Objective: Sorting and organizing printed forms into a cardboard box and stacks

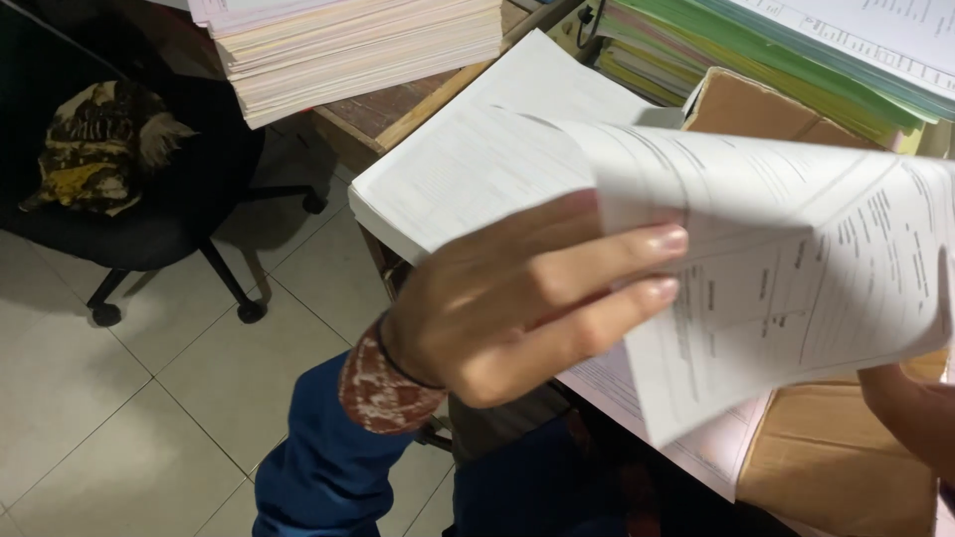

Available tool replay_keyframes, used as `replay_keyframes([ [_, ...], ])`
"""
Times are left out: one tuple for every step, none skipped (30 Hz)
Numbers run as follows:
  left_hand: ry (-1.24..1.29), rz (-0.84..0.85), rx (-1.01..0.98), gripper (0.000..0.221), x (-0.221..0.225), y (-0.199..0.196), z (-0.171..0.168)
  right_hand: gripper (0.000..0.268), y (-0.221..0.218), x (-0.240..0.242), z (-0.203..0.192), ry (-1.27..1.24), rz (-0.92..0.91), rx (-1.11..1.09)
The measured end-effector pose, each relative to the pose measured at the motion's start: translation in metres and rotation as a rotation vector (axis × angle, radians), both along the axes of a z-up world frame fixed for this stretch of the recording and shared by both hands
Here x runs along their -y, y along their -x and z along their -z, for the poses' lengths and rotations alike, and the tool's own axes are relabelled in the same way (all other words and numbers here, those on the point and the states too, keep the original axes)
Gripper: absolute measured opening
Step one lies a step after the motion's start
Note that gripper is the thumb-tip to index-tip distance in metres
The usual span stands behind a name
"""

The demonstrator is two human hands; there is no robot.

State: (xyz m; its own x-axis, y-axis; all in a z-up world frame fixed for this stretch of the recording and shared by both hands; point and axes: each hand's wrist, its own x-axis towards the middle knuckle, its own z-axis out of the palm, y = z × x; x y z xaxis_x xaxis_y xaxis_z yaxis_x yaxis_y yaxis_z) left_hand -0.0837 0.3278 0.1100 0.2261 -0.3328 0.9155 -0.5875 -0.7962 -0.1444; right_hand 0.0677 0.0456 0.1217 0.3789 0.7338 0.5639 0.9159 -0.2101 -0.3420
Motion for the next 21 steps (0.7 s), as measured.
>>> replay_keyframes([
  [0.004, -0.045, 0.025, 0.018, -0.01, 0.005, -0.001, 0.091, -0.001, -0.016, 0.001, -0.006, -0.001, -0.002],
  [0.004, -0.049, 0.028, 0.018, -0.019, 0.016, -0.004, 0.093, -0.01, -0.021, 0.0, -0.012, -0.001, -0.005],
  [0.026, -0.088, 0.03, 0.023, -0.028, 0.026, -0.009, 0.094, -0.017, -0.027, 0.001, -0.021, -0.004, -0.006],
  [0.049, -0.126, 0.032, 0.028, -0.037, 0.037, -0.014, 0.096, -0.021, -0.032, 0.004, -0.03, -0.006, -0.007],
  [0.043, -0.135, 0.036, 0.028, -0.041, 0.044, -0.011, 0.096, -0.031, -0.038, 0.006, -0.036, -0.015, -0.004],
  [0.074, -0.212, 0.049, 0.024, -0.046, 0.052, -0.009, 0.096, -0.041, -0.046, 0.008, -0.059, -0.094, 0.142],
  [0.103, -0.289, 0.063, 0.021, -0.051, 0.058, -0.007, 0.095, -0.051, -0.053, 0.01, -0.084, -0.171, 0.29],
  [0.096, -0.297, 0.069, 0.021, -0.054, 0.064, 0.003, 0.095, -0.05, -0.064, 0.005, -0.092, -0.179, 0.295],
  [0.131, -0.33, 0.053, 0.017, -0.058, 0.067, 0.012, 0.086, -0.049, -0.074, 0.001, -0.057, -0.15, 0.385],
  [0.167, -0.362, 0.036, 0.013, -0.062, 0.07, 0.022, 0.077, -0.049, -0.084, -0.003, -0.021, -0.119, 0.474],
  [0.16, -0.366, 0.042, 0.013, -0.064, 0.073, 0.033, 0.077, -0.048, -0.089, -0.005, -0.03, -0.122, 0.479],
  [0.192, -0.409, -0.012, 0.014, -0.067, 0.077, 0.045, 0.075, -0.047, -0.093, -0.006, 0.043, -0.132, 0.458],
  [0.228, -0.452, -0.071, 0.015, -0.069, 0.081, 0.059, 0.073, -0.045, -0.096, -0.006, 0.122, -0.142, 0.432],
  [0.227, -0.455, -0.07, 0.015, -0.07, 0.083, 0.071, 0.073, -0.041, -0.099, -0.007, 0.12, -0.144, 0.433],
  [0.268, -0.456, -0.057, 0.02, -0.071, 0.085, 0.082, 0.069, -0.039, -0.103, -0.009, 0.124, -0.154, 0.424],
  [0.309, -0.456, -0.044, 0.026, -0.072, 0.086, 0.094, 0.066, -0.036, -0.106, -0.011, 0.128, -0.164, 0.415],
  [0.307, -0.455, -0.042, 0.026, -0.071, 0.087, 0.097, 0.066, -0.041, -0.111, -0.013, 0.127, -0.163, 0.416],
  [0.378, -0.467, -0.015, 0.027, -0.07, 0.089, 0.101, 0.068, -0.046, -0.117, -0.015, 0.109, -0.188, 0.472],
  [0.451, -0.476, 0.012, 0.028, -0.068, 0.09, 0.105, 0.071, -0.051, -0.12, -0.018, 0.095, -0.211, 0.529],
  [0.452, -0.473, 0.013, 0.028, -0.077, 0.086, 0.104, 0.071, -0.054, -0.133, -0.032, 0.096, -0.209, 0.531],
  [0.437, -0.486, 0.041, 0.023, -0.083, 0.084, 0.104, 0.068, -0.057, -0.146, -0.044, 0.073, -0.249, 0.573],
])
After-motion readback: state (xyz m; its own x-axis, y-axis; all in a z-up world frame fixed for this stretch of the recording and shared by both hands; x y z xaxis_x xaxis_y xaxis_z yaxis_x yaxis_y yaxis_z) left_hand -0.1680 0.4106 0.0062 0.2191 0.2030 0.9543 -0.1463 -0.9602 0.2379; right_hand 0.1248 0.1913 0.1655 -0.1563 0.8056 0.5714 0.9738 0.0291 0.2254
